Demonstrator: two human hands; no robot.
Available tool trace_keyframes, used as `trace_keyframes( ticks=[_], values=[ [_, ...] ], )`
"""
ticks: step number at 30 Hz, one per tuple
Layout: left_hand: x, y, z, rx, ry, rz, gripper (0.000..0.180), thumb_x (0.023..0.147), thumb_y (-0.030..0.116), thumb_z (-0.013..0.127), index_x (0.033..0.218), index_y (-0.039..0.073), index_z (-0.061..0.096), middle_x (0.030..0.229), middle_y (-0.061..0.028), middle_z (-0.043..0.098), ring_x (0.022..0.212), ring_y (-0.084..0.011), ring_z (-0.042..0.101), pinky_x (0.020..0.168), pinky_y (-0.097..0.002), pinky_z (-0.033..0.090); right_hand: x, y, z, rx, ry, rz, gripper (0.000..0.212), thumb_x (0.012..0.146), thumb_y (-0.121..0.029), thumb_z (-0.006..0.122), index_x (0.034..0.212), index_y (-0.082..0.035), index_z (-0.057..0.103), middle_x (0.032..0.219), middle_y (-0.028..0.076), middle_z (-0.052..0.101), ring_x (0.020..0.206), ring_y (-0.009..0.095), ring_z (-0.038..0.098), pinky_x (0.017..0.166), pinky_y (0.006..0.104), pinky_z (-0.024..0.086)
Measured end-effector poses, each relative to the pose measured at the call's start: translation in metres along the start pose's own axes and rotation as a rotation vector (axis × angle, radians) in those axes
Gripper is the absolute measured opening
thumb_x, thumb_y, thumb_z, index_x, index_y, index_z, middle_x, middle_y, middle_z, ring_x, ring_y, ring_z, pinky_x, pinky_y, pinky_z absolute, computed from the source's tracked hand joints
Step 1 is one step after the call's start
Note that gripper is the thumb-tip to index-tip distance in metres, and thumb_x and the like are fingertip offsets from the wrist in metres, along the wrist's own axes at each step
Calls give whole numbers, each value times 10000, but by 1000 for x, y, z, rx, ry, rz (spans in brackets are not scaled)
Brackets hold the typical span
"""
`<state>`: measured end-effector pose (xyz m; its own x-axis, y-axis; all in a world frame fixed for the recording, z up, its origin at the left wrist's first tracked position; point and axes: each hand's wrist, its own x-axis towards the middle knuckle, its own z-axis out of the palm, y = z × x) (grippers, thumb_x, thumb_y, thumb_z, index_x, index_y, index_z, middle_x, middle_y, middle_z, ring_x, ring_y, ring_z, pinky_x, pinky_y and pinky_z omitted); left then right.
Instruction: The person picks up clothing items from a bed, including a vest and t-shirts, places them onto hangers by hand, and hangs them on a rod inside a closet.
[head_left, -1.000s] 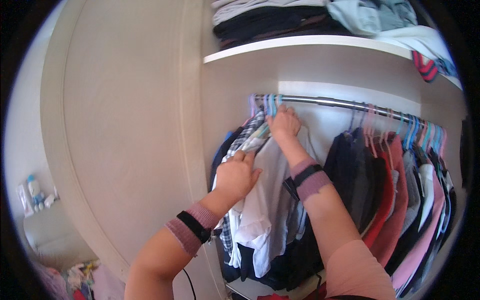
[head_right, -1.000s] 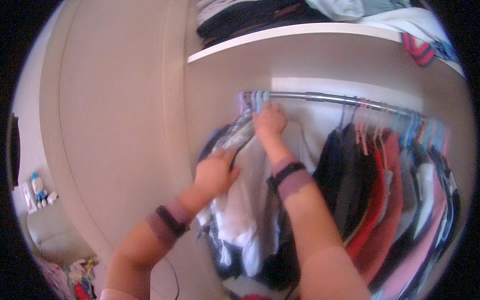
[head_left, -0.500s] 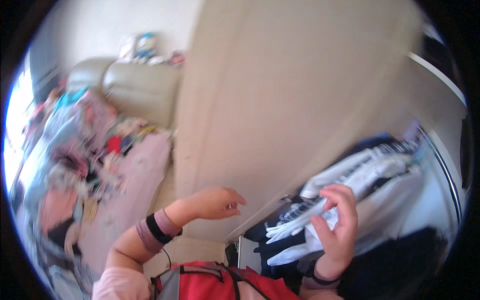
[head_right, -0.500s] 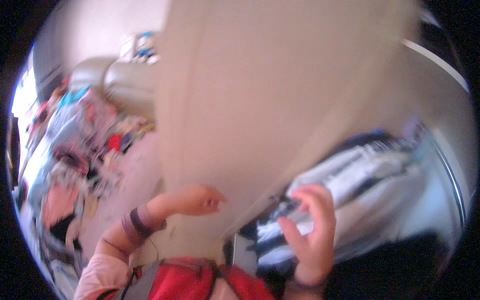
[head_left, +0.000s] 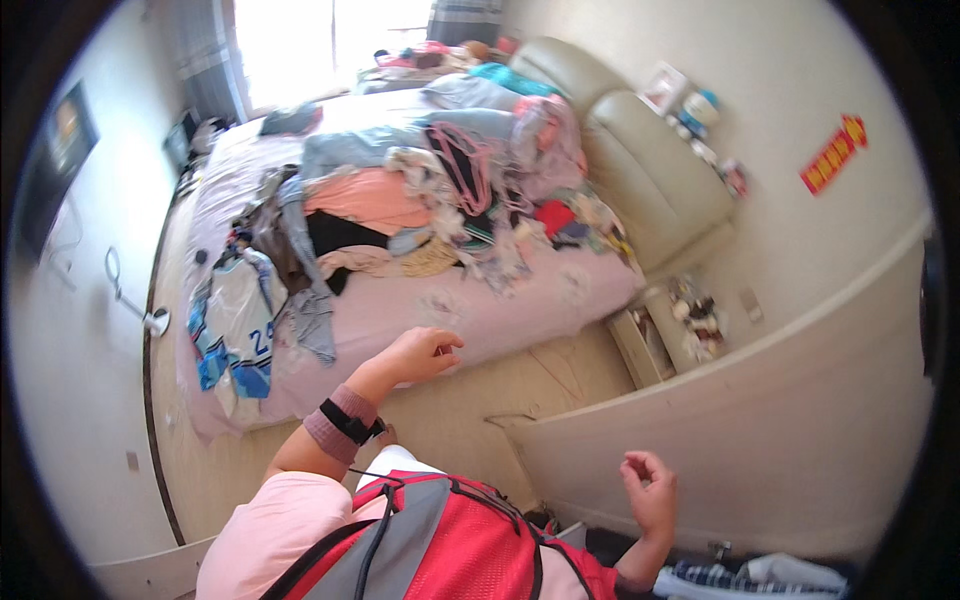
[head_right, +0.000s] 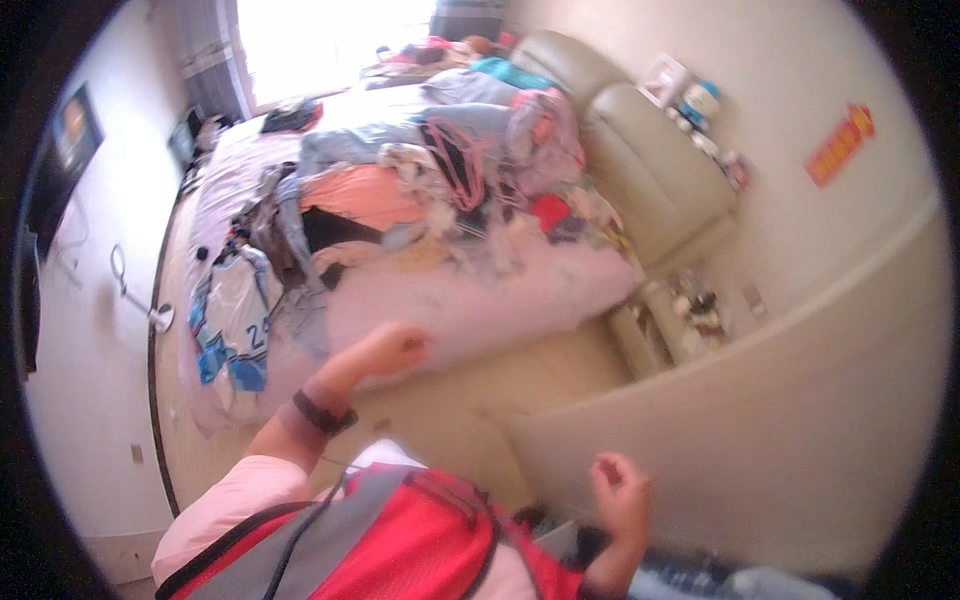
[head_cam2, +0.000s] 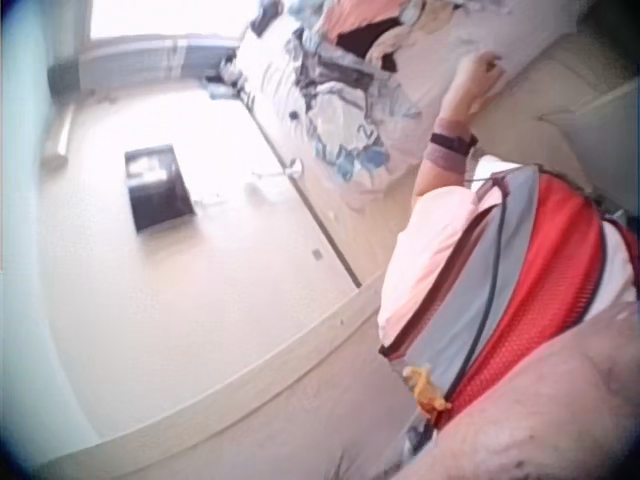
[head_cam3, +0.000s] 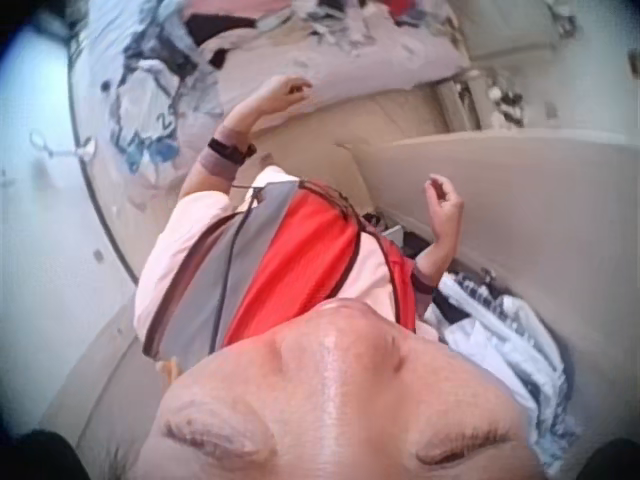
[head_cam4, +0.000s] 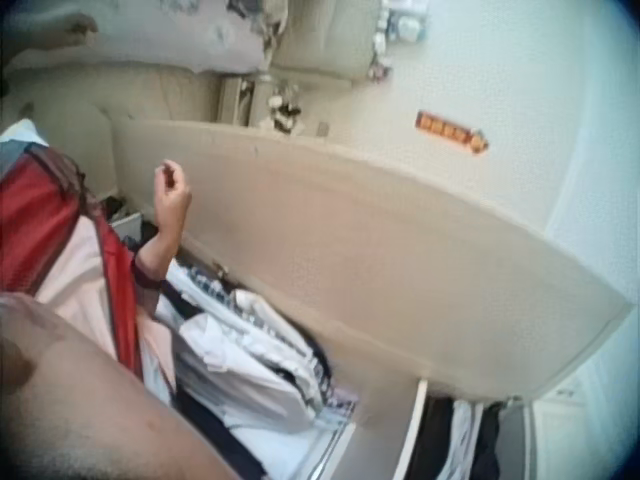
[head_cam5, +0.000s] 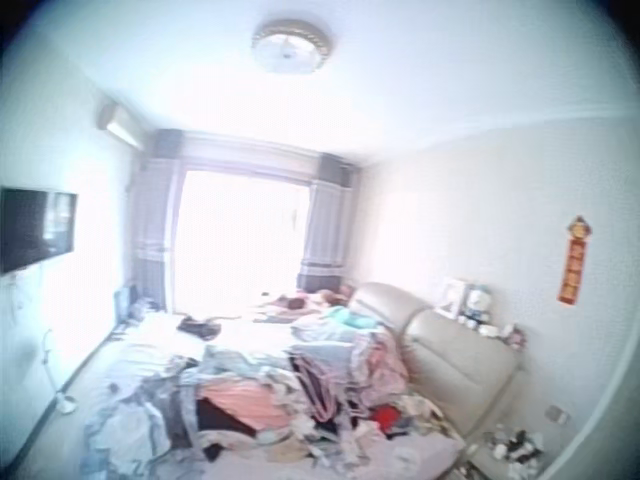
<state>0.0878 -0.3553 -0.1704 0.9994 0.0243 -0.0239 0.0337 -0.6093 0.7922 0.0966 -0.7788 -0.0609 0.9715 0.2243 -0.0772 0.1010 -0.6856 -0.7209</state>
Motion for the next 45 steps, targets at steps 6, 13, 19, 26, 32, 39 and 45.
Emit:
trace_keyframes(
  ticks=[6,13,19,26,32,39,45],
  values=[
    [-54,-83,-57,-4,226,-157,306,836,213,666,1075,22,678,893,-153,702,837,-313,675,756,-391,530,60,-34,67,51,-280,-67,240,844,-102,684,1059,2,673,920,88,702,841,145,651,775,290,520],
    [-112,-147,-115,13,405,-286,324,838,219,677,1098,26,670,913,-151,703,860,-306,674,764,-386,530,130,-101,156,84,-461,-201,258,848,-96,675,1084,9,663,924,94,700,854,150,653,777,293,518],
    [-155,-175,-150,0,514,-418,346,857,225,669,1142,31,651,917,-147,706,847,-292,677,765,-379,530,175,-160,220,68,-610,-381,251,852,-86,668,1082,15,656,911,91,692,837,143,648,758,281,518],
    [-202,-193,-154,-57,664,-570,358,851,229,670,1149,30,651,930,-139,709,842,-271,680,770,-355,529,230,-219,284,-8,-831,-635,210,863,-72,664,1054,13,650,890,90,679,808,140,649,712,272,512],
    [-233,-187,-160,-162,910,-710,367,849,206,671,1168,26,642,927,-117,702,818,-205,663,760,-329,523,278,-278,338,89,-974,-736,210,856,-59,676,1051,12,639,882,78,677,798,140,648,696,272,505],
    [-239,-168,-167,-207,934,-904,401,866,203,666,1219,20,611,930,-93,691,820,-169,637,741,-320,512,324,-310,413,112,-1055,-884,237,835,-55,681,1060,15,650,888,123,689,785,181,653,691,284,509],
    [-250,-184,-163,-306,937,-936,434,869,207,669,1243,2,589,927,-89,684,810,-165,628,730,-320,511,321,-352,447,80,-1194,-932,214,856,-40,677,1060,19,651,868,50,678,805,95,625,720,240,504]
  ],
)
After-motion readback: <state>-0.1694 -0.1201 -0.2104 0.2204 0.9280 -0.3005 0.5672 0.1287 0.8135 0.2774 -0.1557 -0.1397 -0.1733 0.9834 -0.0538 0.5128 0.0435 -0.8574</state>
